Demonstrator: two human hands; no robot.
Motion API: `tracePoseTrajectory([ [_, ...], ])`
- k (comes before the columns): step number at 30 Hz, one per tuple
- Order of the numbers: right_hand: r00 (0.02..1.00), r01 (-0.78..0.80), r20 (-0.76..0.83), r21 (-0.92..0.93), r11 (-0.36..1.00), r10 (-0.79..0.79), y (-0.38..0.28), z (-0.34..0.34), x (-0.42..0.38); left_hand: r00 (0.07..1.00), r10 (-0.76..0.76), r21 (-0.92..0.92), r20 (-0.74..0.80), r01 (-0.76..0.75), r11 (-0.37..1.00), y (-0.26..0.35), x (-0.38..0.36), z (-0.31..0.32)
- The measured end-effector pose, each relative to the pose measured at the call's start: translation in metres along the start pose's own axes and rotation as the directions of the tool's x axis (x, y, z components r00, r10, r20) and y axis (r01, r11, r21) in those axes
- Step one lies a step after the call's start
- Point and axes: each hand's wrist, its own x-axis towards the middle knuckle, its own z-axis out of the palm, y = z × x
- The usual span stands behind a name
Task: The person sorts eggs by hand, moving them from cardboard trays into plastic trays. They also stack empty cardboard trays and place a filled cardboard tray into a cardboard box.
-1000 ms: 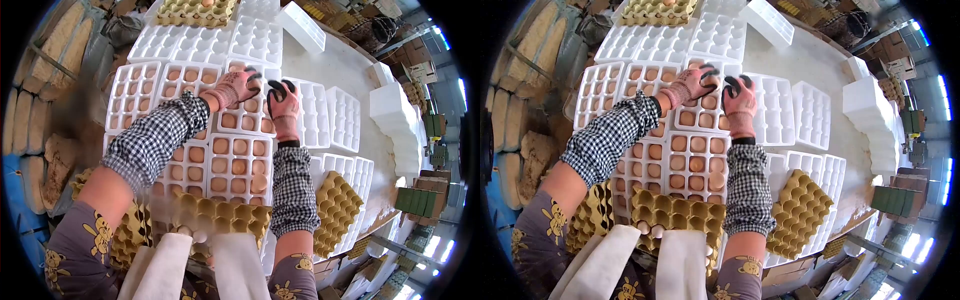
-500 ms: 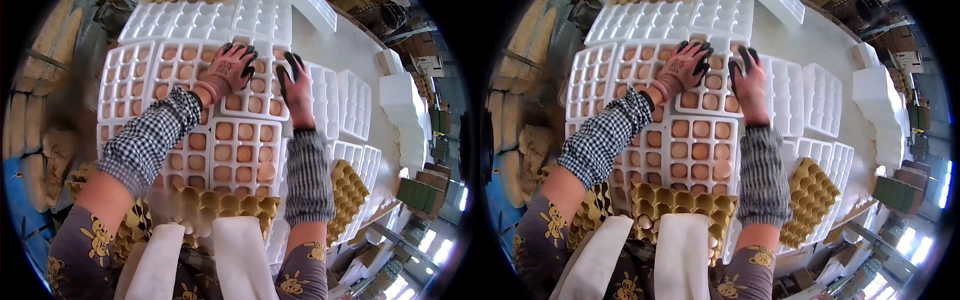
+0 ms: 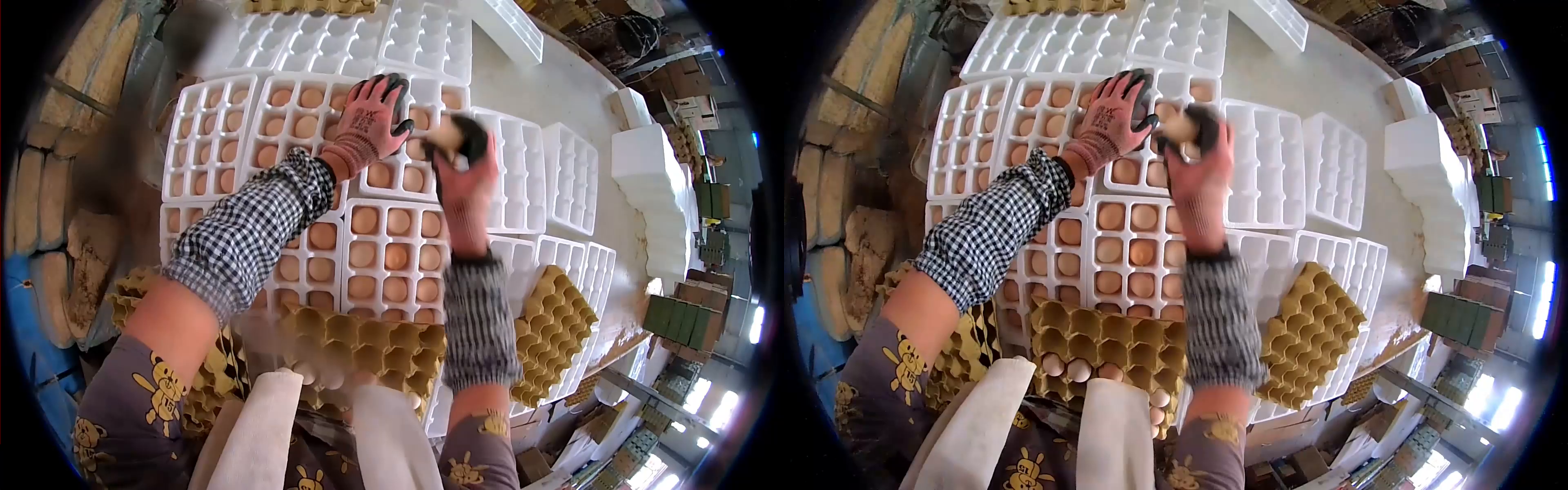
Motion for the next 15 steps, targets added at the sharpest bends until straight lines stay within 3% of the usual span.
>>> tracePoseTrajectory([
  [1, 0.995, 0.055, -0.086, -0.025, 0.998, -0.057, 0.006, 0.021, 0.028, 0.999, -0.014, 0.025, -0.051, 0.016, 1.0, -0.001, 0.001, -0.001],
  [3, 0.985, 0.093, -0.115, -0.295, 0.951, -0.132, 0.035, 0.052, 0.071, 0.998, -0.046, -0.022, -0.034, 0.046, 0.999, -0.008, 0.003, 0.009],
  [4, 0.986, 0.137, -0.025, -0.444, 0.885, -0.165, 0.06, 0.063, 0.084, 0.998, -0.06, 0.013, -0.015, 0.06, 0.998, -0.008, 0.003, 0.009],
  [5, 0.995, 0.031, 0.091, -0.576, 0.817, 0.027, 0.091, 0.078, 0.094, 0.997, -0.078, 0.043, 0.01, 0.077, 0.996, -0.007, 0.004, 0.008],
  [6, 0.981, 0.192, 0.111, -0.629, 0.753, -0.157, 0.102, 0.084, 0.093, 0.996, -0.071, 0.038, -0.046, 0.073, 0.997, -0.011, 0.004, 0.015],
  [7, 0.933, 0.34, 0.155, -0.678, 0.652, -0.325, 0.106, 0.079, 0.081, 0.995, -0.101, 0.034, 0.002, 0.101, 0.994, -0.012, 0.006, 0.015],
  [8, 0.977, 0.21, 0.138, -0.513, 0.832, -0.161, 0.098, 0.07, 0.068, 0.994, -0.097, 0.022, -0.05, 0.098, 0.995, -0.011, 0.006, 0.018],
  [9, 0.989, 0.041, 0.147, -0.321, 0.946, 0.007, 0.081, 0.061, 0.061, 0.993, -0.121, -0.021, 0.011, 0.121, 0.992, -0.012, 0.008, 0.019],
  [10, 0.976, 0.169, 0.169, -0.174, 0.97, -0.14, 0.049, 0.042, 0.04, 0.988, -0.075, 0.008, -0.135, 0.077, 0.997, -0.011, 0.003, 0.018],
  [11, 0.977, 0.115, 0.195, -0.135, 0.984, -0.087, 0.023, 0.025, 0.014, 0.956, 0.219, 0.006, -0.197, -0.222, 0.975, -0.032, 0.005, 0.02],
  [12, 0.971, 0.014, 0.236, 0.069, 0.997, -0.03, -0.004, 0.005, -0.016, 0.976, 0.192, -0.075, -0.099, -0.2, 0.977, -0.051, 0.016, 0.035],
  [13, 0.962, 0.006, 0.274, -0.046, 0.999, 0.007, -0.034, -0.018, -0.048, 0.985, 0.174, -0.154, 0.008, -0.171, 0.973, -0.061, 0.012, 0.041],
  [14, 0.954, 0.063, 0.298, -0.071, 0.996, -0.039, -0.039, -0.042, -0.082, 0.955, 0.135, -0.338, 0.262, -0.04, 0.94, -0.043, 0.003, -0.014],
  [15, 0.951, 0.0, 0.305, -0.159, 0.987, 0.049, -0.049, -0.064, -0.119, 0.861, 0.136, -0.465, 0.491, 0.127, 0.876, -0.023, -0.004, -0.079],
])
